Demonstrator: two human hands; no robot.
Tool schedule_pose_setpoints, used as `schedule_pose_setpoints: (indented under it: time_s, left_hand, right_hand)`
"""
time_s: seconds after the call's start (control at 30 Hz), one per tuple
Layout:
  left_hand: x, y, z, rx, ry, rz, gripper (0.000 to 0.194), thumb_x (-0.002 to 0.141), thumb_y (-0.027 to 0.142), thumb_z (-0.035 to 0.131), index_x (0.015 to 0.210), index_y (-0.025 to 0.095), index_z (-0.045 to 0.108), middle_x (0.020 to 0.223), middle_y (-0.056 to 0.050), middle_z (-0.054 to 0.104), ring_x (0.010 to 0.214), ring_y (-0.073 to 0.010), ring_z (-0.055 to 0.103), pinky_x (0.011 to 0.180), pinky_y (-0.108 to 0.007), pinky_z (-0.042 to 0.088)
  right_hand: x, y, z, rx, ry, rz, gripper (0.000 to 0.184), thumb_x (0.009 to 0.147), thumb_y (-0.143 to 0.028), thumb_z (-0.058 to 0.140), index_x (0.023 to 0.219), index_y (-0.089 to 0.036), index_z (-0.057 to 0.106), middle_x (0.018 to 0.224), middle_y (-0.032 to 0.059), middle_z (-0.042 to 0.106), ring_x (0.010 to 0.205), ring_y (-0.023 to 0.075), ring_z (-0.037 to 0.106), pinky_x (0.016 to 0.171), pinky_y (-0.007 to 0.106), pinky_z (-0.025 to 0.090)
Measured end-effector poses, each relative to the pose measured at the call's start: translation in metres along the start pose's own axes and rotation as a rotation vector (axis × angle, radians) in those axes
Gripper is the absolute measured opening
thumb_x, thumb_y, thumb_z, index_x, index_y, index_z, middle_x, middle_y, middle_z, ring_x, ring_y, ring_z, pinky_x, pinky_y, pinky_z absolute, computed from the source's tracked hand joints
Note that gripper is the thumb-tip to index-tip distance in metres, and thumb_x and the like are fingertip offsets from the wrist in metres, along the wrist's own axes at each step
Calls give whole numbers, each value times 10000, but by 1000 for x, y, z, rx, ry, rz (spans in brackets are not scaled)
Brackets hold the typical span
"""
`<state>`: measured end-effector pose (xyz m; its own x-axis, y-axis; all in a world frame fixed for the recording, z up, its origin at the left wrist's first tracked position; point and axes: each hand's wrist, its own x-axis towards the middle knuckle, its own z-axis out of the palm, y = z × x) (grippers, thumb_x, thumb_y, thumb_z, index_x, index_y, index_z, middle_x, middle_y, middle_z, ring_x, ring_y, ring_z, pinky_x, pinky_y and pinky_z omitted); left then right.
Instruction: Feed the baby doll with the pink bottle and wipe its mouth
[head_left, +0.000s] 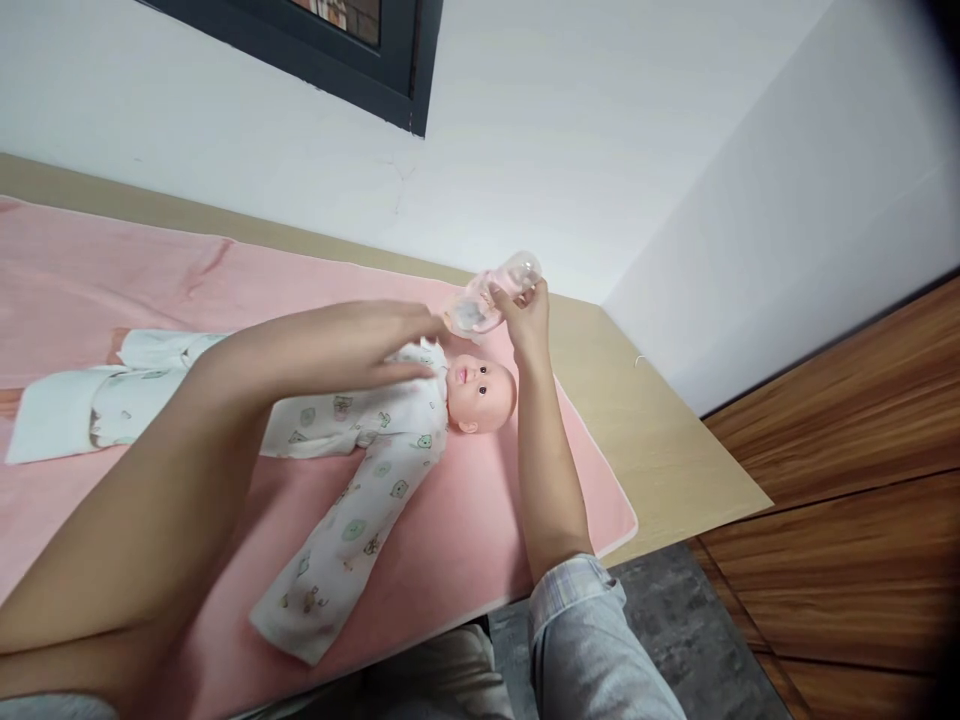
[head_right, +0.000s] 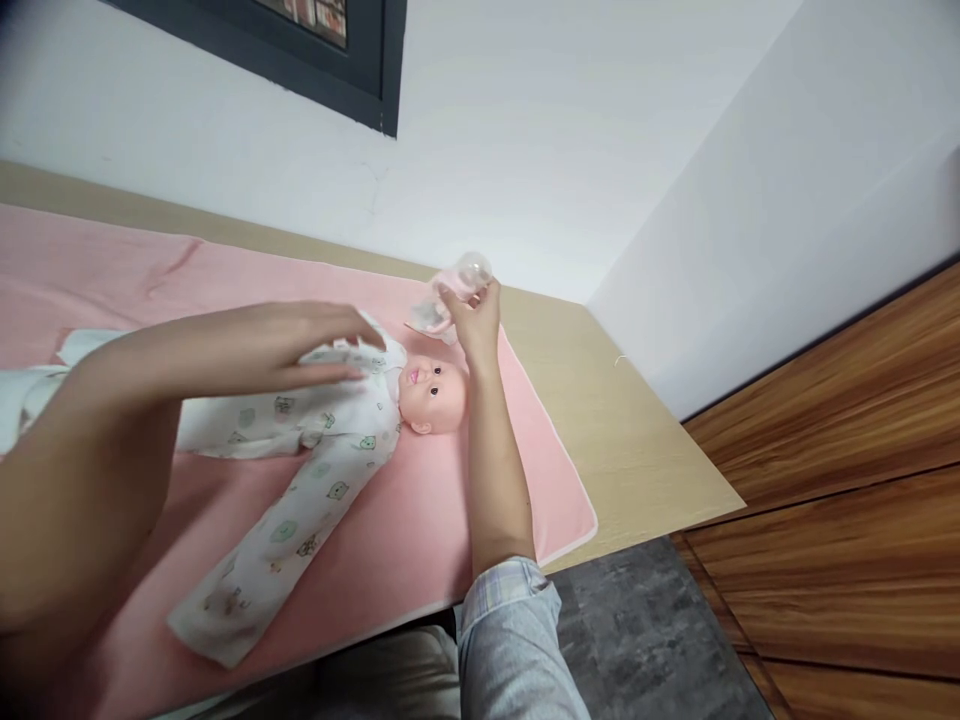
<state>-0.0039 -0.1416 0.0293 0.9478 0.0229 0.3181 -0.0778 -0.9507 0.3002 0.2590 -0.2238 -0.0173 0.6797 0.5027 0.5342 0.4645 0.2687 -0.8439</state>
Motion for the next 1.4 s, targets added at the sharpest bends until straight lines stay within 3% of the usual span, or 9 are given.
schedule_pose_setpoints:
  time_s: [0.13, 0.2, 0.33, 0.63, 0.83, 0.97, 1.07, 1.17, 1.4]
  left_hand:
    - [20, -10, -10, 97, 280, -73, 520, 994, 434, 448, 1432, 155, 413, 1389, -123, 530, 1184, -283, 563, 1009, -419, 456]
    - [24, -14, -6, 86, 301, -103, 581, 963, 428, 503, 1454, 147, 368, 1397, -127, 516, 1180, -287, 557, 1002, -416, 459]
    - [26, -17, -1, 6, 327, -152, 652, 865, 424, 606, 1444, 241, 368, 1341, -78, 567, 1157, -317, 582, 948, -382, 475]
    - [28, -9, 1, 45, 326, -246, 559, 851, 342, 568, 1370, 179, 437, 1175, -100, 652, 971, -304, 639, 771, -382, 494]
    - [24, -18, -6, 57, 299, -292, 569, 888, 339, 528, 1423, 194, 404, 1301, -99, 592, 1125, -305, 583, 912, -406, 474]
    - [17, -35, -20, 92, 309, -464, 582, 892, 369, 516, 1408, 123, 408, 1255, -130, 589, 1075, -306, 559, 875, -403, 464]
    - [10, -63, -25, 90, 368, -613, 628, 853, 413, 562, 1405, 158, 405, 1246, -55, 578, 1063, -250, 518, 879, -356, 438]
    - [2, -97, -25, 82, 374, -694, 633, 848, 455, 567, 1392, 163, 424, 1244, -19, 564, 1052, -225, 493, 902, -344, 425]
    - [-13, -150, -16, 121, 311, -765, 836, 715, 647, 700, 1370, 170, 494, 1192, -7, 583, 972, -211, 515, 895, -363, 441]
  right_hand:
    - [-29, -29, 37, 73, -169, -35, 684, 758, -547, 754, 1284, -279, 409, 1318, 81, 568, 1262, 238, 575, 1045, 458, 519]
    - [-45, -41, 53, 116, -217, -47, 715, 753, -586, 747, 1305, -287, 404, 1335, 76, 558, 1308, 247, 542, 1062, 474, 510]
    - [-64, -56, 72, 185, -228, -60, 742, 730, -612, 753, 1302, -289, 409, 1345, 70, 541, 1302, 248, 543, 1067, 496, 508]
    - [-61, -57, 70, 214, -247, -36, 693, 770, -647, 697, 1275, -272, 407, 1322, 75, 532, 1328, 245, 517, 1101, 484, 485]
    - [-42, -61, 42, 163, -75, -126, 591, 850, -575, 634, 1293, -287, 369, 1340, 67, 503, 1379, 217, 478, 1161, 449, 420]
    - [-13, -39, 4, 28, 67, -83, 555, 843, -501, 642, 1271, -261, 382, 1321, 76, 515, 1343, 218, 511, 1136, 447, 440]
    - [5, -8, -25, -146, 178, -12, 531, 827, -419, 655, 1252, -222, 406, 1314, 99, 520, 1293, 226, 541, 1107, 442, 451]
    - [10, 26, -45, -340, 282, 152, 509, 771, -310, 702, 1193, -189, 445, 1260, 120, 567, 1193, 251, 587, 1068, 451, 463]
    - [-14, 92, -59, -634, 155, 418, 643, 788, -183, 639, 1367, -108, 369, 1278, 200, 608, 1127, 289, 626, 1003, 420, 482]
